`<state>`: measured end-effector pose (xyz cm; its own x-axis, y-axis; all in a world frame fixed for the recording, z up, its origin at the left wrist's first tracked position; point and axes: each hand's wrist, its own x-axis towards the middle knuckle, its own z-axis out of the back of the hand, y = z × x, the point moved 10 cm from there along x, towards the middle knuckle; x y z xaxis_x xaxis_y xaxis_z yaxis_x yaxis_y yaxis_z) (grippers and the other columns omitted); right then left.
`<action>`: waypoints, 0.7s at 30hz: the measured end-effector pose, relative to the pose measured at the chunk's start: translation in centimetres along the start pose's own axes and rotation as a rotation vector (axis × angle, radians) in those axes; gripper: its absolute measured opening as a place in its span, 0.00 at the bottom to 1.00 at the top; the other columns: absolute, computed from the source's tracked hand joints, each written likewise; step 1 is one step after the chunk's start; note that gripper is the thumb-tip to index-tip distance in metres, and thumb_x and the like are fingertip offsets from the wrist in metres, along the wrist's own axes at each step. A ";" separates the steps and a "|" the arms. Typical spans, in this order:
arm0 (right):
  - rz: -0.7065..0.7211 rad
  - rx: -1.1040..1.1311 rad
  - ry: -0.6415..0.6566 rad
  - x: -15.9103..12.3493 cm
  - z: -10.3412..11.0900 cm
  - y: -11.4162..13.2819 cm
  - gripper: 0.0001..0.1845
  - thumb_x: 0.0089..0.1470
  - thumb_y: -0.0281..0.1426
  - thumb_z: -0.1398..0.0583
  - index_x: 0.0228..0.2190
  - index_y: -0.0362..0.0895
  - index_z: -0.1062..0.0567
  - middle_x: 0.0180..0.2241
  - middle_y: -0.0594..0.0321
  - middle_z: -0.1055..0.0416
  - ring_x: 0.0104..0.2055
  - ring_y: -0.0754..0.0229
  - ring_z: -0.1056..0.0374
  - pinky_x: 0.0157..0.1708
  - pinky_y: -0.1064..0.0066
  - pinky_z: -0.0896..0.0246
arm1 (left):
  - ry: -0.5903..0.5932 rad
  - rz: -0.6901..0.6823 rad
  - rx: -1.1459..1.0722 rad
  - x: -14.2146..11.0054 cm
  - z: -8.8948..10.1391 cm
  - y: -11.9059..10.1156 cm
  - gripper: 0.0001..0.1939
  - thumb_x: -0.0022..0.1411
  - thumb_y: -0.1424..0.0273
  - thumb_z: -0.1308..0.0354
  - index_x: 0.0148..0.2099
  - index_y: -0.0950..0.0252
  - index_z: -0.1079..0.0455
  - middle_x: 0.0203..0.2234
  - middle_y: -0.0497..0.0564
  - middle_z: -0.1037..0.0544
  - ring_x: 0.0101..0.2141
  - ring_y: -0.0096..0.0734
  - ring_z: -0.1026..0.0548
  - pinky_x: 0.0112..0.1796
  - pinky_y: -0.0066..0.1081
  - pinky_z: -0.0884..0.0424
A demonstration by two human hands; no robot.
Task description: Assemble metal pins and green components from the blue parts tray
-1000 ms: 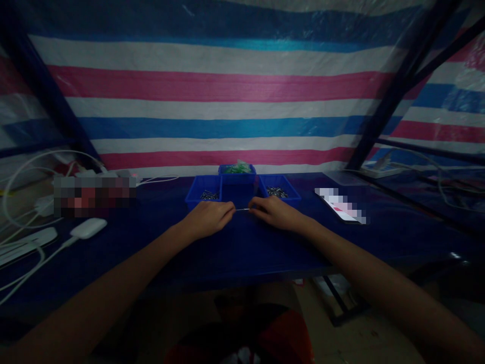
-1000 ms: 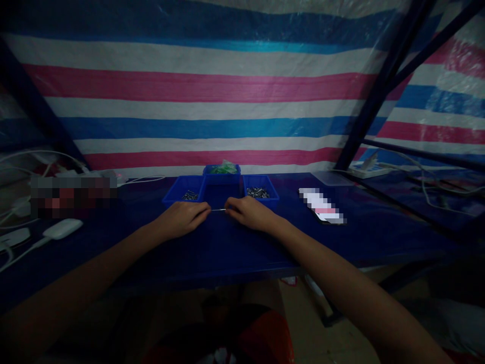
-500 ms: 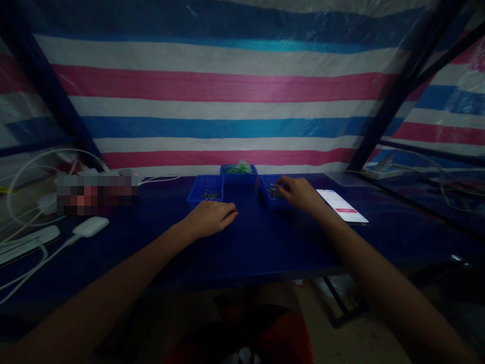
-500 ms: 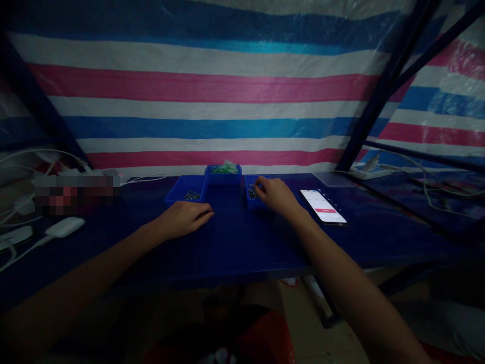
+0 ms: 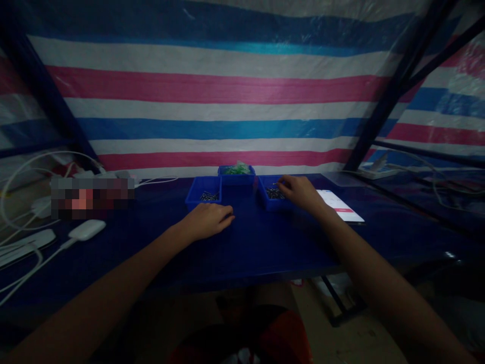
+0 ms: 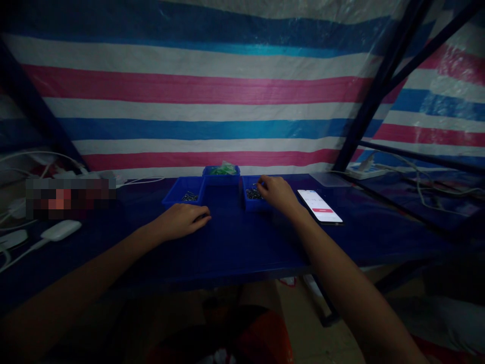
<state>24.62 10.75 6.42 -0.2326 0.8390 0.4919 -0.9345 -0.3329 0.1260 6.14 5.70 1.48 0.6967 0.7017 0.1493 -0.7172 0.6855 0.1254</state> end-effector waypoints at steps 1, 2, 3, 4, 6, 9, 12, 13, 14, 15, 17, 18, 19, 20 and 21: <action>-0.004 -0.004 0.007 0.0 -0.1 -0.2 0.12 0.52 0.34 0.49 0.32 0.44 0.27 0.28 0.57 0.27 0.29 0.58 0.34 0.27 0.69 0.48 | 0.003 -0.001 -0.003 0.0 -0.1 0.0 0.14 0.63 0.64 0.60 0.37 0.63 0.36 0.29 0.49 0.26 0.29 0.31 0.28 0.27 0.28 0.40; -0.008 -0.008 0.016 0.1 -0.2 -0.4 0.12 0.51 0.34 0.49 0.32 0.44 0.27 0.28 0.57 0.27 0.29 0.58 0.34 0.28 0.69 0.48 | 0.005 -0.003 -0.005 0.0 -0.1 0.0 0.14 0.63 0.64 0.60 0.38 0.63 0.35 0.29 0.49 0.26 0.30 0.31 0.28 0.27 0.28 0.39; -0.013 -0.012 0.023 0.1 -0.3 -0.6 0.12 0.51 0.33 0.49 0.33 0.44 0.27 0.28 0.56 0.27 0.29 0.58 0.34 0.28 0.69 0.47 | 0.007 -0.003 -0.004 0.0 -0.1 0.0 0.14 0.63 0.64 0.60 0.38 0.63 0.35 0.29 0.49 0.26 0.30 0.31 0.28 0.28 0.28 0.39; -0.018 -0.018 0.026 0.1 -0.4 -0.7 0.13 0.51 0.33 0.49 0.33 0.44 0.27 0.29 0.56 0.27 0.29 0.57 0.34 0.28 0.69 0.47 | 0.009 -0.001 -0.003 0.0 -0.1 0.0 0.14 0.63 0.64 0.61 0.38 0.63 0.35 0.29 0.49 0.26 0.30 0.31 0.28 0.28 0.28 0.39; -0.024 -0.028 0.027 0.2 -0.4 -1.0 0.13 0.52 0.34 0.49 0.34 0.44 0.27 0.29 0.56 0.27 0.30 0.57 0.33 0.29 0.68 0.46 | 0.017 0.003 -0.002 0.0 -0.1 0.0 0.14 0.63 0.64 0.61 0.39 0.63 0.35 0.29 0.49 0.26 0.29 0.31 0.28 0.28 0.28 0.39; -0.010 -0.029 0.022 0.3 -0.5 -1.3 0.14 0.52 0.34 0.50 0.35 0.43 0.27 0.32 0.55 0.28 0.32 0.56 0.33 0.32 0.67 0.45 | 0.027 0.006 -0.004 0.0 -0.1 -0.1 0.14 0.63 0.64 0.60 0.39 0.63 0.35 0.29 0.49 0.26 0.29 0.32 0.28 0.27 0.28 0.39; -0.046 -0.055 0.011 0.3 -0.8 -2.6 0.18 0.51 0.37 0.49 0.40 0.40 0.29 0.37 0.49 0.30 0.37 0.53 0.34 0.36 0.65 0.44 | 0.029 0.004 -0.004 0.0 -0.1 -0.1 0.14 0.63 0.64 0.60 0.39 0.63 0.35 0.29 0.50 0.26 0.29 0.31 0.28 0.27 0.28 0.39; -0.085 -0.070 0.017 0.3 -1.1 -3.3 0.20 0.51 0.39 0.48 0.41 0.40 0.29 0.38 0.48 0.31 0.39 0.51 0.34 0.36 0.64 0.44 | 0.031 0.003 -0.003 0.0 -0.1 -0.1 0.14 0.63 0.64 0.59 0.39 0.63 0.35 0.29 0.50 0.26 0.29 0.31 0.28 0.27 0.28 0.39; -0.136 -0.083 0.034 0.2 -1.4 -4.3 0.22 0.51 0.40 0.49 0.43 0.39 0.30 0.39 0.46 0.31 0.39 0.50 0.35 0.36 0.63 0.43 | 0.033 0.004 -0.002 0.0 -0.1 -0.1 0.14 0.63 0.64 0.59 0.38 0.63 0.35 0.29 0.50 0.26 0.29 0.31 0.28 0.27 0.28 0.39; -0.196 -0.095 0.062 0.1 -1.8 -5.3 0.23 0.51 0.41 0.49 0.43 0.39 0.30 0.39 0.45 0.31 0.39 0.48 0.34 0.36 0.61 0.43 | 0.035 0.004 -0.002 0.0 -0.2 0.0 0.14 0.63 0.64 0.59 0.38 0.63 0.35 0.29 0.50 0.26 0.29 0.31 0.28 0.27 0.28 0.39; -0.307 -0.118 0.128 -0.3 -2.6 -7.2 0.25 0.51 0.44 0.50 0.41 0.39 0.29 0.36 0.44 0.30 0.38 0.46 0.34 0.34 0.59 0.43 | 0.037 -0.002 -0.009 0.0 -0.3 0.0 0.14 0.63 0.64 0.59 0.38 0.63 0.35 0.29 0.50 0.26 0.29 0.31 0.28 0.27 0.28 0.39; -0.340 -0.126 0.158 -0.4 -3.0 -7.8 0.25 0.51 0.45 0.51 0.39 0.39 0.28 0.34 0.43 0.29 0.37 0.45 0.33 0.33 0.59 0.43 | 0.037 -0.004 -0.015 0.0 -0.3 0.0 0.14 0.63 0.64 0.59 0.38 0.63 0.35 0.30 0.50 0.26 0.29 0.31 0.28 0.27 0.28 0.39; -0.354 -0.130 0.182 -0.4 -3.3 -8.1 0.25 0.52 0.46 0.51 0.36 0.39 0.27 0.33 0.44 0.29 0.36 0.45 0.33 0.33 0.59 0.43 | 0.036 -0.006 -0.021 -0.1 -0.3 0.0 0.14 0.62 0.64 0.59 0.39 0.63 0.35 0.30 0.50 0.26 0.30 0.31 0.28 0.27 0.28 0.39; -0.351 -0.127 0.201 -0.4 -3.5 -8.2 0.24 0.52 0.45 0.52 0.33 0.40 0.26 0.32 0.45 0.28 0.35 0.46 0.33 0.32 0.59 0.43 | 0.037 -0.007 -0.026 -0.1 -0.2 0.0 0.14 0.62 0.64 0.59 0.39 0.63 0.35 0.30 0.50 0.26 0.30 0.31 0.28 0.28 0.28 0.39; -0.338 -0.116 0.216 -0.3 -3.7 -8.1 0.23 0.52 0.44 0.52 0.30 0.41 0.25 0.31 0.46 0.28 0.35 0.47 0.32 0.32 0.60 0.43 | 0.038 -0.008 -0.029 -0.1 -0.2 0.0 0.13 0.62 0.64 0.59 0.39 0.63 0.35 0.31 0.50 0.26 0.31 0.31 0.28 0.28 0.28 0.38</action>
<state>31.30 14.78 2.07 0.0531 0.9679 0.2455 -0.9892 0.0174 0.1455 6.11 5.67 1.22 0.7028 0.7027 0.1111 -0.7114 0.6960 0.0975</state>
